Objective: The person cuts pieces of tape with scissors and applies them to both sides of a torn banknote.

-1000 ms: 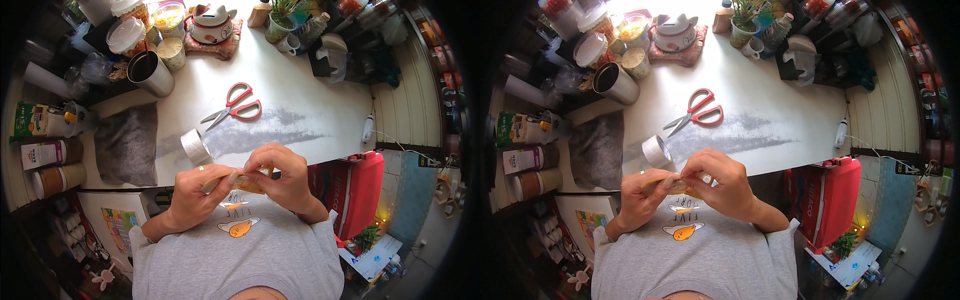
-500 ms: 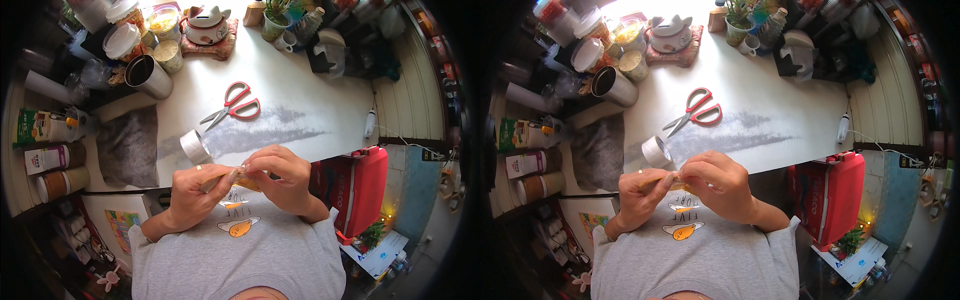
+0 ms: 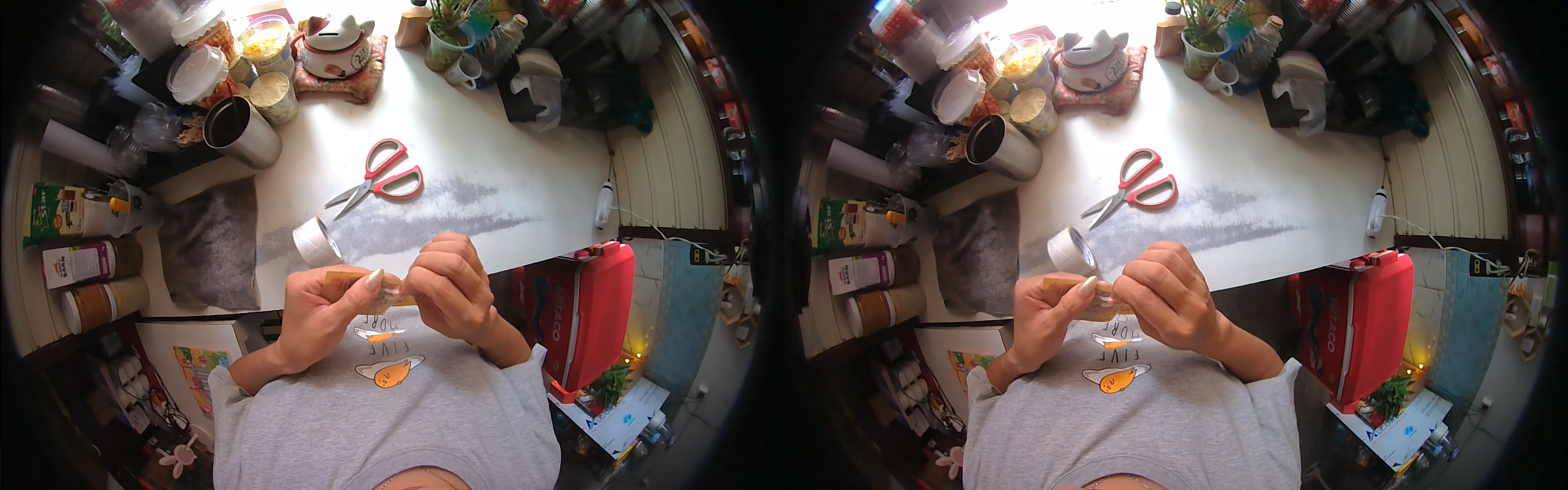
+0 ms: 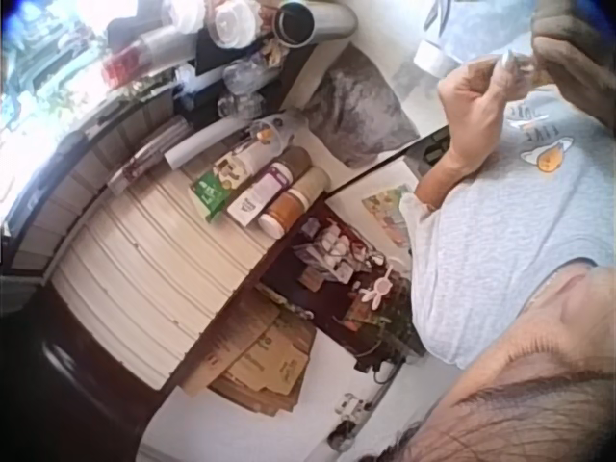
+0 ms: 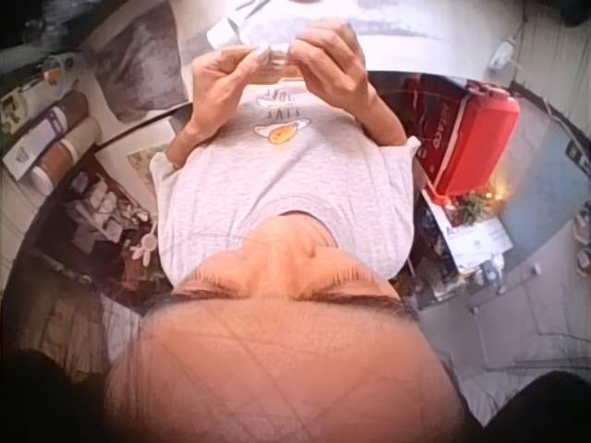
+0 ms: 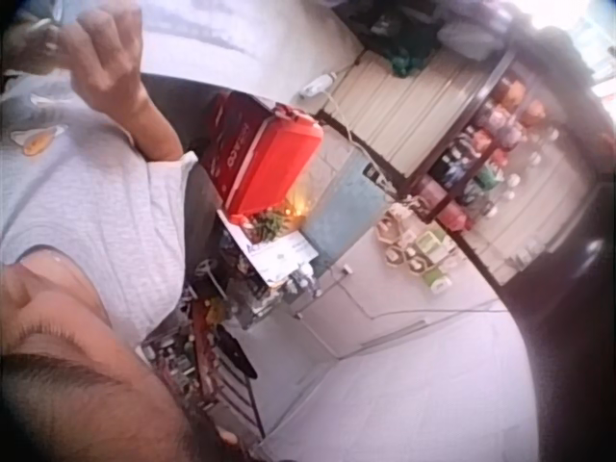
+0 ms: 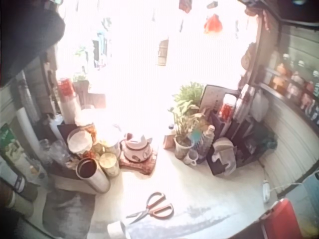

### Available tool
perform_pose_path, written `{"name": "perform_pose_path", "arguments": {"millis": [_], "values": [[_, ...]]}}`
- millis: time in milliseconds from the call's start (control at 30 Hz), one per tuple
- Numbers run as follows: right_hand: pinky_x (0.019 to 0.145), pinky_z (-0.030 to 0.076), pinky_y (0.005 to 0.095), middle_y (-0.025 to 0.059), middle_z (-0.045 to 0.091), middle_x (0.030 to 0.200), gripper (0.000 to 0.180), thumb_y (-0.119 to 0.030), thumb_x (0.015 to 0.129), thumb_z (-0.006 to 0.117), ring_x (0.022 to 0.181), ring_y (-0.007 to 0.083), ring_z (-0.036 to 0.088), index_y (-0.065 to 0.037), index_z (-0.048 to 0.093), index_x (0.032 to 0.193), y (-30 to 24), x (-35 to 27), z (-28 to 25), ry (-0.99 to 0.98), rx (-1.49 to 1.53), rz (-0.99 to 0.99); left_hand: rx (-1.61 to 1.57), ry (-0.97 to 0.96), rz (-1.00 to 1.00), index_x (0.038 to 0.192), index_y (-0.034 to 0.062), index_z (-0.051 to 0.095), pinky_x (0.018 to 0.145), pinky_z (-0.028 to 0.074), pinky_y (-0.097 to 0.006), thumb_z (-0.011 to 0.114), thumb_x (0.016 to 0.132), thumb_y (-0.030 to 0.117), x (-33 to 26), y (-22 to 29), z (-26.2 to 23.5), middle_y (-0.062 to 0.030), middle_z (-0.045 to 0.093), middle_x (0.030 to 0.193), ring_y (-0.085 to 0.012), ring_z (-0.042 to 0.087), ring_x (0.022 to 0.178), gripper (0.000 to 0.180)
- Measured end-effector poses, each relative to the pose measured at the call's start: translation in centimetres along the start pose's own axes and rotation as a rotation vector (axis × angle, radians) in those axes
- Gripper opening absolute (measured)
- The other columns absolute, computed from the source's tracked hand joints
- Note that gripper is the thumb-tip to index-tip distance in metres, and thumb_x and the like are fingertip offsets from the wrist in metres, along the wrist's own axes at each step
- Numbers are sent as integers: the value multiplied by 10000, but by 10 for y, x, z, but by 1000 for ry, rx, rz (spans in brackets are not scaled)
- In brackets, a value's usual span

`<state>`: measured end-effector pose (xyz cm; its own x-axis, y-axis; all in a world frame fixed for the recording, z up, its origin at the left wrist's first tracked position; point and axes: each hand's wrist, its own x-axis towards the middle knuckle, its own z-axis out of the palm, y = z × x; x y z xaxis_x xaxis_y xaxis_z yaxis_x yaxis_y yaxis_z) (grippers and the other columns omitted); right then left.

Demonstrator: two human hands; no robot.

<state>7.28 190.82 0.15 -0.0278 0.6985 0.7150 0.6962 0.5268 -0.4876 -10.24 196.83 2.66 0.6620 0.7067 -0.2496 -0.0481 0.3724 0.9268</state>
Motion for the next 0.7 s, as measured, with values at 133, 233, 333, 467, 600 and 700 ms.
{"name": "perform_pose_path", "arguments": {"millis": [133, 233, 333, 467, 600, 700], "values": [[686, 482, 357, 68, 563, 823, 181, -43, 674, 700, 760, 211, 545, 2, 596, 815, 5, -5, 1, 15, -27, -62, -28, -29, -70, 986, -76, 657, 705, 533, -228, 574, 934, 174, 3, 1, -3, -105, 688, 890, -110, 645, 793, 268], [696, 485, 344, 44, 555, 837, 177, -63, 685, 701, 774, 189, 538, -27, 588, 817, 8, -10, 3, 34, -121, -153, -49, -21, -113, 990, -78, 650, 700, 530, -226, 576, 934, 188, 4, -1, -3, -103, 687, 893, -105, 644, 786, 282], [702, 485, 333, 27, 539, 846, 172, -87, 699, 696, 782, 173, 529, -54, 577, 819, 9, -12, 3, 46, -167, -211, -86, -4, -162, 961, -67, 654, 698, 516, -225, 587, 920, 164, 5, -2, -3, -95, 685, 876, -98, 638, 763, 244], [702, 485, 332, 24, 531, 847, 158, -96, 716, 684, 776, 169, 525, -64, 570, 820, 10, -15, 3, 38, -163, -234, -87, -5, -203, 947, -60, 654, 694, 511, -226, 588, 916, 156, 7, -5, -4, -89, 684, 867, -94, 635, 755, 229], [693, 475, 335, 36, 541, 858, 165, -88, 723, 684, 776, 174, 527, -67, 569, 839, 8, -17, -1, 25, -83, -224, -140, 33, -202, 961, -62, 650, 684, 515, -225, 587, 921, 175, 9, -3, -7, -85, 683, 874, -89, 632, 761, 249], [678, 454, 331, 55, 552, 871, 188, -104, 739, 697, 779, 184, 531, -61, 574, 874, 12, -14, -5, -6, 64, -99, -101, 12, -161, 986, -61, 647, 676, 521, -226, 588, 930, 219, 9, -7, -11, -82, 682, 883, -84, 628, 774, 291]]}}
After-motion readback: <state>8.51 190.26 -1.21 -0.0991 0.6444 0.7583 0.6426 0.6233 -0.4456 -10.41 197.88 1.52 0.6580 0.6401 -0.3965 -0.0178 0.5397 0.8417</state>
